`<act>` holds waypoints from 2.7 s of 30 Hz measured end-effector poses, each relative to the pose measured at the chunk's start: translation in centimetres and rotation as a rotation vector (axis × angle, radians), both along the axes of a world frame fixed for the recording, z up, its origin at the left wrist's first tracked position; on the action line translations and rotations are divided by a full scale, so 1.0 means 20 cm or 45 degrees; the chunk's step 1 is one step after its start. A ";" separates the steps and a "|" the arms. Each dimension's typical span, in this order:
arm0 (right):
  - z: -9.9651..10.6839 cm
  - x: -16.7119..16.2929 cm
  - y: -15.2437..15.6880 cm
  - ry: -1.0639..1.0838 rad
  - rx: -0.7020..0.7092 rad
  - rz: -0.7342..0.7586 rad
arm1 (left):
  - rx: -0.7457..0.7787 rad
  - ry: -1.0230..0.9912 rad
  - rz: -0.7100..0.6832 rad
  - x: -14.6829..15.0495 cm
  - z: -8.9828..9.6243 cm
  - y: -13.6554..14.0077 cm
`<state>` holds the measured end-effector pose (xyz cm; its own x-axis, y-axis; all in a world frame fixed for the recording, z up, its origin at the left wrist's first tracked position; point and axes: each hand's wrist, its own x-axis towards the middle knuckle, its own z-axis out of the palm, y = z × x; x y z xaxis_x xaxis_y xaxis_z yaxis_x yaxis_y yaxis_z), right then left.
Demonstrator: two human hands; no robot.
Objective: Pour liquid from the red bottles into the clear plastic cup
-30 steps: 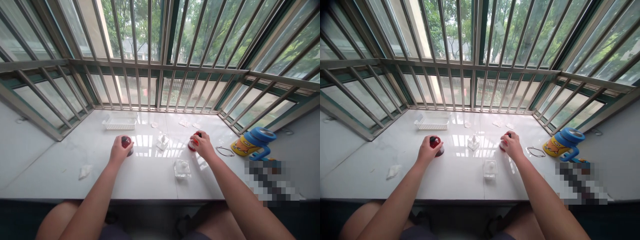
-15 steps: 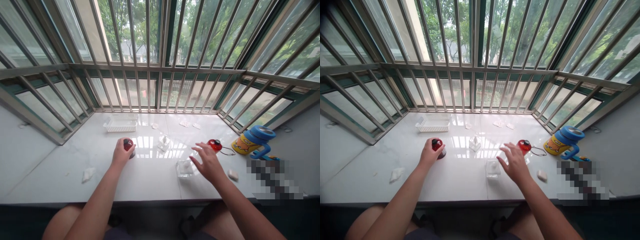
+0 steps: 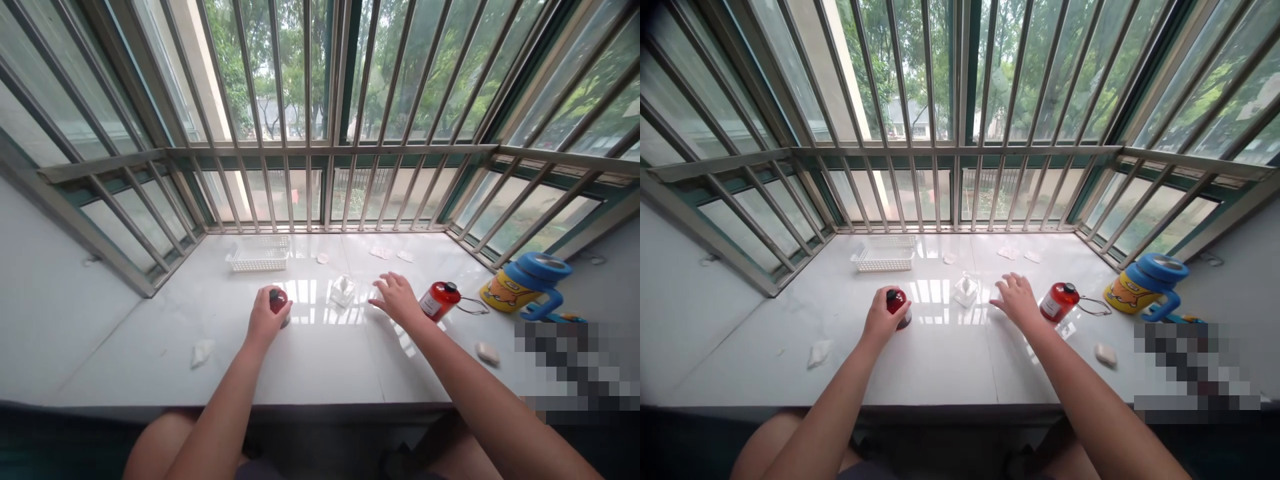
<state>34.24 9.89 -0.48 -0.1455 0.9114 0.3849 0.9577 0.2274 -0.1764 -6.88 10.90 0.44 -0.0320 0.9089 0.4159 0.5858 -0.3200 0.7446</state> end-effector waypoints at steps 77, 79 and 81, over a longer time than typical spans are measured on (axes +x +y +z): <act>-0.31 -0.60 -0.50 1.278 -0.026 -0.253 | -0.273 -0.506 0.039 0.31 0.09 -0.16; -0.30 -0.60 -0.50 1.270 -0.019 -0.249 | -0.273 -0.524 0.055 0.31 0.09 -0.16; -0.30 -0.60 -0.50 1.264 -0.014 -0.240 | -0.269 -0.533 0.078 0.31 0.08 -0.16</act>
